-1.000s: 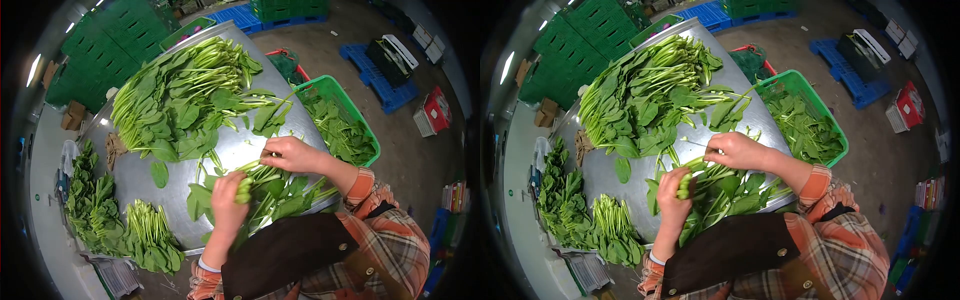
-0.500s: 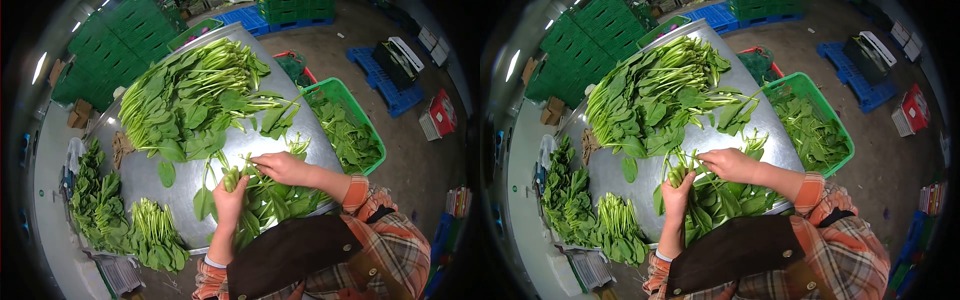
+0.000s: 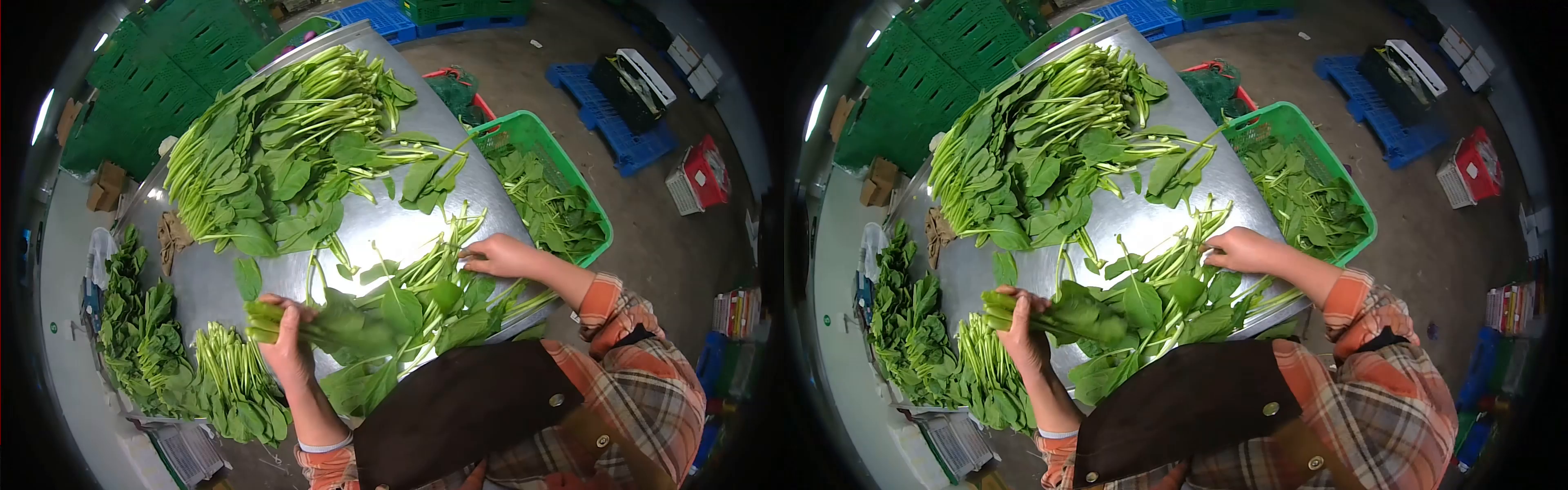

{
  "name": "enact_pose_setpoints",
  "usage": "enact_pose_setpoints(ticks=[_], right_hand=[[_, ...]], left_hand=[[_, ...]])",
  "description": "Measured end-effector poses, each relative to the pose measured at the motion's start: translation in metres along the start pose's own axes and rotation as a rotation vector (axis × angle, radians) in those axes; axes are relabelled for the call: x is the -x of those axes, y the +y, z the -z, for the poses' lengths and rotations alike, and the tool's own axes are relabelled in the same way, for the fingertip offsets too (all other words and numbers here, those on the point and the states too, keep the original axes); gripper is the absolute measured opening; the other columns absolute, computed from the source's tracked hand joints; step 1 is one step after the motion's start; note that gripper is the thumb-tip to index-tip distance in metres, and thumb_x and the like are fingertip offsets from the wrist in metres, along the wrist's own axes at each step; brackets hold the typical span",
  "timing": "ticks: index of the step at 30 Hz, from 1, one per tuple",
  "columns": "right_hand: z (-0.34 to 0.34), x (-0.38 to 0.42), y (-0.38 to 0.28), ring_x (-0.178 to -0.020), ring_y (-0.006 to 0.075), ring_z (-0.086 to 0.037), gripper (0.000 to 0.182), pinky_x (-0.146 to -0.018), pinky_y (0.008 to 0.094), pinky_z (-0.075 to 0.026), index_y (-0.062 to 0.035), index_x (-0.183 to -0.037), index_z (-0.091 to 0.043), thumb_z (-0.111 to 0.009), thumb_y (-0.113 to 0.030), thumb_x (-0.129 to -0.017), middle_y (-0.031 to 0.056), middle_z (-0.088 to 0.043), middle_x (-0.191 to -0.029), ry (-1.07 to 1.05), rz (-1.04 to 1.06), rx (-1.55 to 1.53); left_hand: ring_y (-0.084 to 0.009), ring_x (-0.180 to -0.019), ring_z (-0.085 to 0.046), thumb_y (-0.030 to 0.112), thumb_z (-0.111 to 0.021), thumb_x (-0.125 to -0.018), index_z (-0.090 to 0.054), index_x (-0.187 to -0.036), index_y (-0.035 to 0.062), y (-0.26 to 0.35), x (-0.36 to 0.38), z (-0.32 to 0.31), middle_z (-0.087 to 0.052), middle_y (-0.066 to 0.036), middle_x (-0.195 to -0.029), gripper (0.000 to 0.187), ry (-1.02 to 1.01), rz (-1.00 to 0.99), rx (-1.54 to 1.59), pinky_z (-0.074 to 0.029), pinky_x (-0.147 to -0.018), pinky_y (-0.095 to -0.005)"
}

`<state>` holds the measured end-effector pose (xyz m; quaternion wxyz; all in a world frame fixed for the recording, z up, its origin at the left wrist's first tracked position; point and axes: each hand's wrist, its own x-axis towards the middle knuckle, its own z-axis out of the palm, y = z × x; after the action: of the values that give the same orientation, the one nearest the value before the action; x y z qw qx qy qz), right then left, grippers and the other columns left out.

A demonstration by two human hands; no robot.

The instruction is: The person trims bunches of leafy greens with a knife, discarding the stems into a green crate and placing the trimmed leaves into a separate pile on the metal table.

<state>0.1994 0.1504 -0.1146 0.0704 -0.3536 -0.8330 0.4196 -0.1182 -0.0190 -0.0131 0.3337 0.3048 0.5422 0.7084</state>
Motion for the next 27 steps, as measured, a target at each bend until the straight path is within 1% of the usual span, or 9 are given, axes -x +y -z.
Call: enact_pose_setpoints(ticks=[1,2,5,6,11,17,21,25,27], right_hand=[[0.003,0.008,-0.002,-0.078,0.0271,-0.064,0.025,-0.070,0.0369,-0.050,-0.0034,-0.099,-0.065,-0.062,-0.021,-0.082,0.0102,-0.065,-0.080,-0.064,-0.128,-0.094],[0.004,0.014,-0.006,-0.072,0.0264,-0.063,0.020,-0.065,0.0371,-0.050,-0.0054,-0.093,-0.066,-0.062,-0.021,-0.081,0.0077,-0.064,-0.075,0.038,-0.162,-0.184],[-0.009,0.008,0.008,-0.071,0.0265,-0.062,0.015,-0.064,0.0373,-0.050,-0.0081,-0.091,-0.066,-0.063,-0.019,-0.081,0.0067,-0.063,-0.076,0.309,0.148,0.199],[-0.015,0.001,0.006,-0.069,0.0287,-0.061,0.013,-0.063,0.0389,-0.051,-0.0096,-0.092,-0.064,-0.062,-0.015,-0.080,0.0073,-0.060,-0.085,0.358,0.241,0.234],[-0.032,-0.033,-0.002,-0.068,0.0322,-0.060,0.014,-0.063,0.0422,-0.050,-0.0082,-0.091,-0.058,-0.060,-0.013,-0.078,0.0106,-0.053,-0.097,0.130,0.211,0.347],[-0.013,-0.045,-0.017,-0.079,0.0333,-0.060,0.017,-0.071,0.0427,-0.050,-0.0054,-0.092,-0.059,-0.060,-0.016,-0.079,0.0126,-0.055,-0.094,0.023,0.288,0.233],[-0.028,-0.044,-0.002,-0.082,0.0344,-0.059,0.020,-0.075,0.0422,-0.049,-0.0039,-0.094,-0.059,-0.060,-0.016,-0.078,0.0153,-0.055,-0.098,-0.112,0.218,0.318],[-0.019,-0.031,-0.009,-0.082,0.0338,-0.059,0.019,-0.076,0.0409,-0.049,-0.0039,-0.092,-0.062,-0.061,-0.017,-0.079,0.0161,-0.057,-0.094,-0.037,0.143,0.166],[-0.006,-0.030,-0.022,-0.072,0.0321,-0.061,0.018,-0.068,0.0396,-0.049,-0.0034,-0.089,-0.062,-0.060,-0.019,-0.080,0.0144,-0.060,-0.077,0.130,0.150,0.044]], left_hand=[[-0.0163,-0.065,-0.052,0.006,-0.064,-0.081,-0.046,-0.101,0.0020,0.003,0.001,-0.002,-0.052,-0.007,-0.077,0.028,0.032,0.001,0.038,-0.047,-0.064,-0.0323],[-0.0158,-0.063,-0.051,0.007,-0.065,-0.080,-0.048,-0.101,0.0014,0.001,0.001,0.001,-0.052,-0.006,-0.076,0.027,0.046,0.027,0.010,-0.046,-0.062,-0.0315],[-0.0136,-0.061,-0.050,0.010,-0.067,-0.079,-0.053,-0.098,0.0009,-0.003,0.004,0.002,-0.052,-0.004,-0.074,0.025,0.030,0.158,-0.116,-0.044,-0.057,-0.0295],[-0.0128,-0.061,-0.049,0.010,-0.067,-0.078,-0.055,-0.097,0.0009,-0.004,0.006,-0.002,-0.053,-0.003,-0.074,0.024,0.014,0.207,-0.165,-0.043,-0.056,-0.0288],[-0.0076,-0.060,-0.052,0.010,-0.071,-0.078,-0.061,-0.087,0.0012,-0.013,0.016,-0.036,-0.058,0.000,-0.071,0.016,-0.181,0.241,-0.472,-0.042,-0.056,-0.0217],[-0.0061,-0.061,-0.051,0.010,-0.072,-0.078,-0.064,-0.082,0.0015,-0.023,0.021,-0.044,-0.060,0.000,-0.069,0.013,-0.254,0.208,-0.597,-0.043,-0.057,-0.0227],[-0.0073,-0.064,-0.051,0.011,-0.072,-0.077,-0.063,-0.083,0.0022,-0.032,0.023,-0.040,-0.060,-0.001,-0.070,0.013,-0.235,0.129,-0.624,-0.044,-0.060,-0.0243],[-0.0092,-0.067,-0.054,0.006,-0.071,-0.076,-0.063,-0.083,0.0020,-0.023,0.028,-0.037,-0.061,-0.003,-0.074,0.012,-0.148,0.120,-0.597,-0.045,-0.063,-0.0245],[-0.0104,-0.069,-0.056,0.003,-0.070,-0.075,-0.063,-0.082,0.0020,-0.020,0.031,-0.039,-0.063,-0.005,-0.078,0.011,-0.171,0.057,-0.637,-0.045,-0.064,-0.0247]])
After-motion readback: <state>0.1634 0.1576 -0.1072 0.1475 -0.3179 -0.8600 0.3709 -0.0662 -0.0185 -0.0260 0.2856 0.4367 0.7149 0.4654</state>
